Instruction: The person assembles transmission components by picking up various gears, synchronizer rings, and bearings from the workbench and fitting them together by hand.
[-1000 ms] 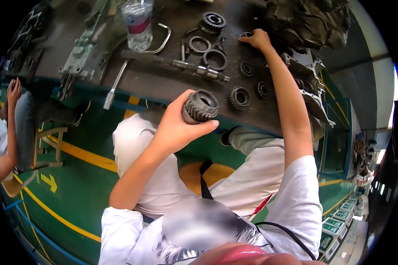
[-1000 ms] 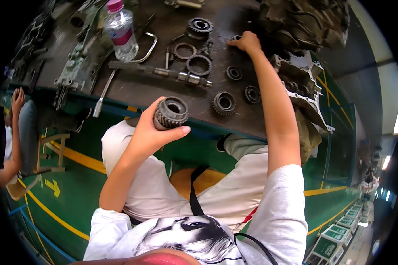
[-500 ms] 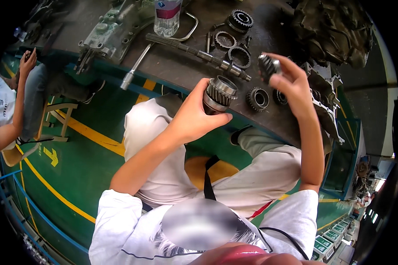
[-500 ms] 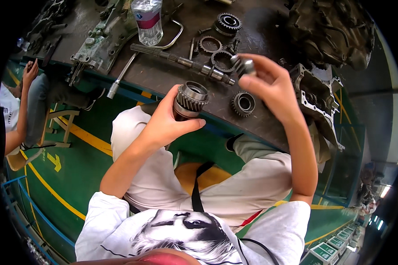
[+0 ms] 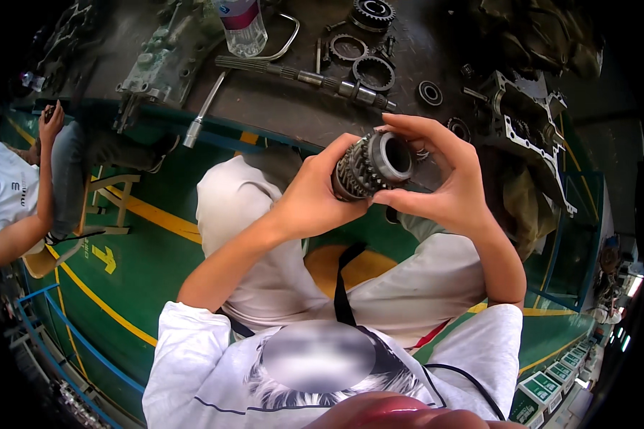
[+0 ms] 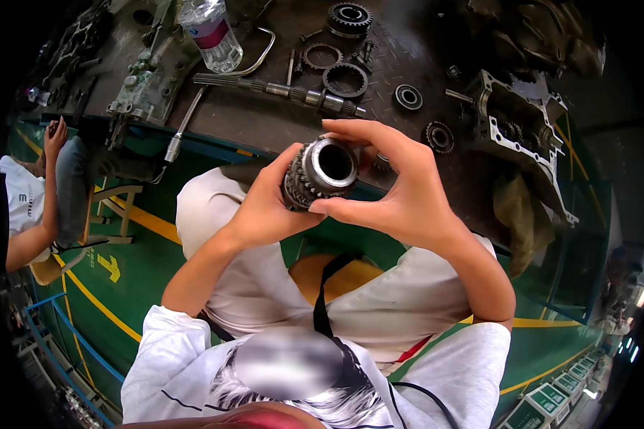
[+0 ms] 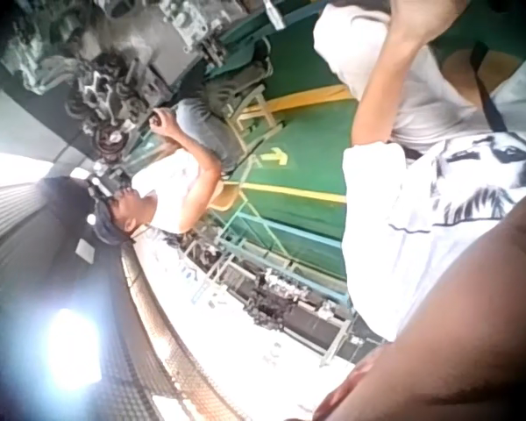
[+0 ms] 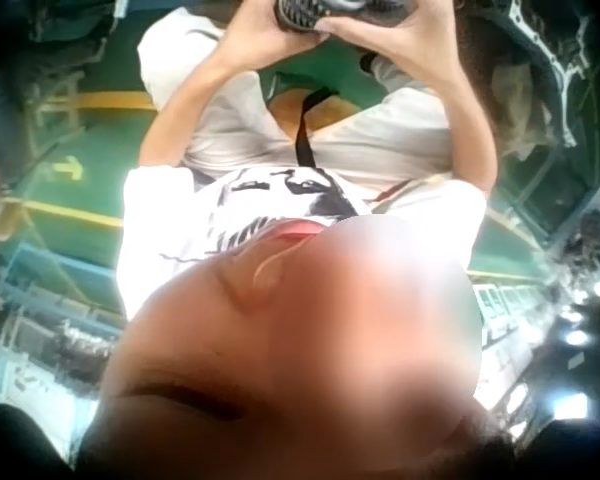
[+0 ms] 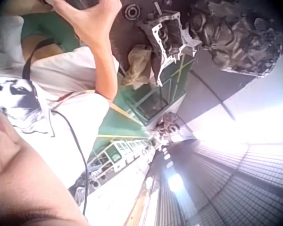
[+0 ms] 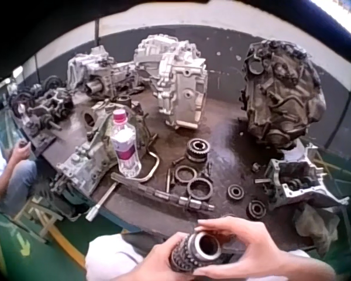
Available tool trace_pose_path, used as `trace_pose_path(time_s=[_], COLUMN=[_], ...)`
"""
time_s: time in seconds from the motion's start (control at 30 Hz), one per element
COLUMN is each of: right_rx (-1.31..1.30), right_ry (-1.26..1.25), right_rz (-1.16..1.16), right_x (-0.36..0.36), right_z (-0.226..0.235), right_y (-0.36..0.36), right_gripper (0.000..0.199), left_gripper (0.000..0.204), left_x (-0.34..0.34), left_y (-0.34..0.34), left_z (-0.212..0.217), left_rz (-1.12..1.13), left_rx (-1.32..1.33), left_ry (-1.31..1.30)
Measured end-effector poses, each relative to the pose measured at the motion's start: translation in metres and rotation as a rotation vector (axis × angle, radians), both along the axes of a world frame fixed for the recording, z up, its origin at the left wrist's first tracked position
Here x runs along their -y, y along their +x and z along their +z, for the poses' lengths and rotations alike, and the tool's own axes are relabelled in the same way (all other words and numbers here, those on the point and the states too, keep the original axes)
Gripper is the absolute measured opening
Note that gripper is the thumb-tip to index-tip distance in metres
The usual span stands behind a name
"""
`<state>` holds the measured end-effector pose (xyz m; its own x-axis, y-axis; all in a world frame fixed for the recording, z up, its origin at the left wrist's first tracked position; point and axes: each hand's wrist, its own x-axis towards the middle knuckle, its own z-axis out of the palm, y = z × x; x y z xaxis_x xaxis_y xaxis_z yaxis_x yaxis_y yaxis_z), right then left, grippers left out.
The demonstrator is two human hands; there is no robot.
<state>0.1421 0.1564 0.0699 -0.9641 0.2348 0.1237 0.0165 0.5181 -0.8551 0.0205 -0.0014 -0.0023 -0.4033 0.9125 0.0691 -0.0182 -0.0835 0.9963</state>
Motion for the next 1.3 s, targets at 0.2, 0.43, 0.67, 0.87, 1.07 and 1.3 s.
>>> trace_pose_path(time_s=[0.2,0.43,0.67,0.87,1.07,1.3], right_rx=[-0.198,-0.139,0.045,0.048,0.015,-0.011], right_ry=[-0.11,0.511,0.628,0.849,0.917,0.829], right_rz=[-0.028,0.003,0.075,0.176,0.146,0.239], right_x=[0.003,-0.014,-0.001,0.009,0.013,0.002], right_z=[-0.017,0.026,0.014,0.012,0.015,0.013], right_y=[-0.002,0.01,0.012,0.016,0.016,0.014], right_gripper=[0.065,0.06,0.065,0.06,0.043,0.044], left_gripper=[0.056,0.053,0.053,0.057,0.059,0.059], left_x=[-0.004,0.0,0.002,-0.001,-0.001,0.001], left_y=[0.007,-0.003,0.002,0.008,0.006,0.003], left_z=[0.004,0.003,0.002,-0.001,-0.002,0.003], left_rz=[0.022,0.095,-0.144,-0.19,-0.193,-0.239], left_rx=[0.081,0.056,-0.005,-0.021,-0.065,-0.05], left_ry=[0.036,-0.075,-0.229,-0.334,-0.32,-0.367])
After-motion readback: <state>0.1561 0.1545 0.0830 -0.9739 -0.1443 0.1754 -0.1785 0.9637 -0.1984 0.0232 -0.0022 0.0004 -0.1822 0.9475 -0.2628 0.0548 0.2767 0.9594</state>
